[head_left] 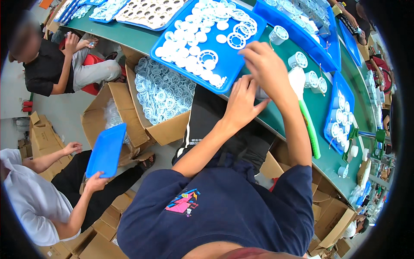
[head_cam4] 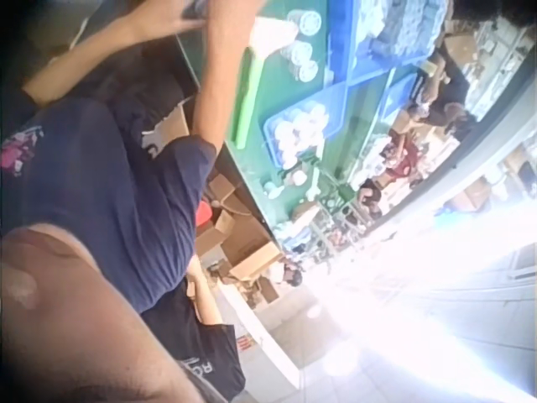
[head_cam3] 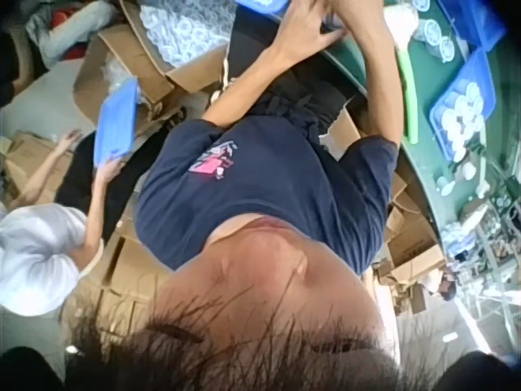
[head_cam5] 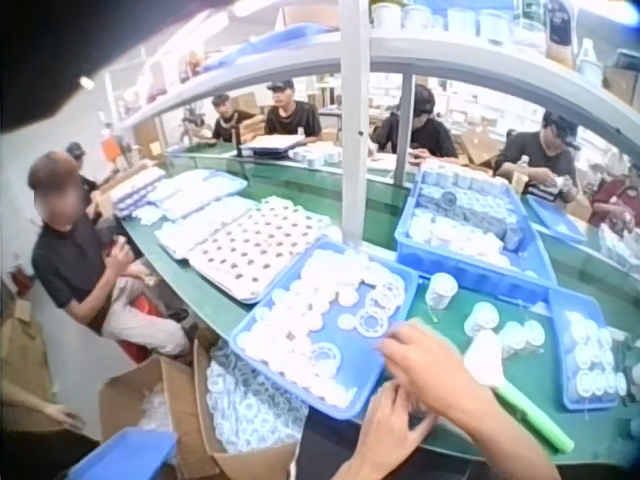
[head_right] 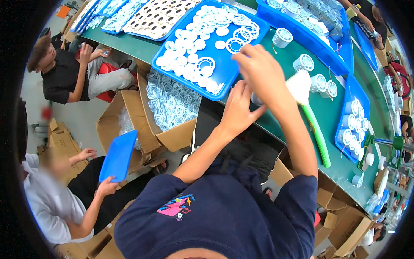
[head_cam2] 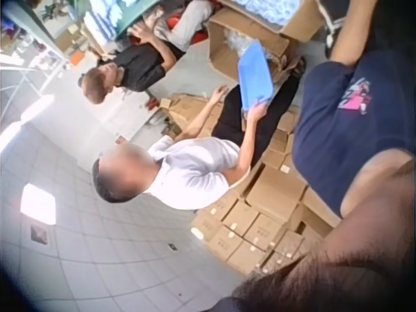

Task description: Assembling electronic components by hand and using a rubber mallet to secure housings on a production line.

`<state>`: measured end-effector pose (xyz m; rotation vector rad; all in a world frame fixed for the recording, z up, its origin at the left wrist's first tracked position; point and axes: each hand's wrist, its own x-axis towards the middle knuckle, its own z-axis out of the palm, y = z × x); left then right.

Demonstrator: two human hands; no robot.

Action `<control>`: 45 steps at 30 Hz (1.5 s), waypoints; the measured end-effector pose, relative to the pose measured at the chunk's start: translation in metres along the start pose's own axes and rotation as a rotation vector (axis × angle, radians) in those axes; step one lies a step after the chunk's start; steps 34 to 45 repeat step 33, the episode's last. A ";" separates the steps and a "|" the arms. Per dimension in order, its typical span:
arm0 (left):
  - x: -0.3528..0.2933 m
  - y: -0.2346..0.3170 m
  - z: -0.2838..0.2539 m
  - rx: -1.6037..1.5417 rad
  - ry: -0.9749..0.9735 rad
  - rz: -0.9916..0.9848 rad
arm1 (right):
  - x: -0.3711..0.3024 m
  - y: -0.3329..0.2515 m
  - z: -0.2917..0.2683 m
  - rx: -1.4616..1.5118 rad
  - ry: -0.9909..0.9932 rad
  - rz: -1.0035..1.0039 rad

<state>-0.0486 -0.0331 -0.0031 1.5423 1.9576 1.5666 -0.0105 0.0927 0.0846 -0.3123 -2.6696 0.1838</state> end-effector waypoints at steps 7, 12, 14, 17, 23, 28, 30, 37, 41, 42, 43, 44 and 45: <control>0.000 -0.001 0.009 -0.001 0.013 0.082 | 0.058 0.040 0.071 0.092 -0.060 -0.038; 0.004 -0.001 0.002 -0.002 -0.009 0.075 | 0.069 0.050 0.085 -0.075 -0.110 -0.041; 0.006 0.000 -0.003 -0.037 -0.019 0.079 | 0.060 0.050 0.073 0.030 0.024 -0.001; 0.007 -0.007 -0.004 -0.023 -0.034 0.084 | 0.041 0.035 0.039 0.199 0.186 0.149; 0.009 0.001 0.008 0.022 -0.007 0.116 | 0.033 0.054 0.056 0.303 0.107 0.147; 0.009 0.000 0.008 -0.015 -0.022 0.072 | 0.029 0.030 0.012 0.438 0.214 0.198; 0.008 0.000 0.004 -0.015 -0.049 0.034 | -0.005 0.023 -0.012 0.441 0.169 0.281; 0.006 -0.001 0.004 0.007 -0.015 0.026 | -0.053 0.013 -0.038 0.616 -0.071 0.499; 0.006 -0.001 0.004 0.007 -0.015 0.026 | -0.053 0.013 -0.038 0.616 -0.071 0.499; 0.006 -0.001 0.004 0.007 -0.015 0.026 | -0.053 0.013 -0.038 0.616 -0.071 0.499; 0.006 -0.001 0.004 0.007 -0.015 0.026 | -0.053 0.013 -0.038 0.616 -0.071 0.499; 0.006 -0.001 0.004 0.007 -0.015 0.026 | -0.053 0.013 -0.038 0.616 -0.071 0.499; 0.006 -0.001 0.004 0.007 -0.015 0.026 | -0.053 0.013 -0.038 0.616 -0.071 0.499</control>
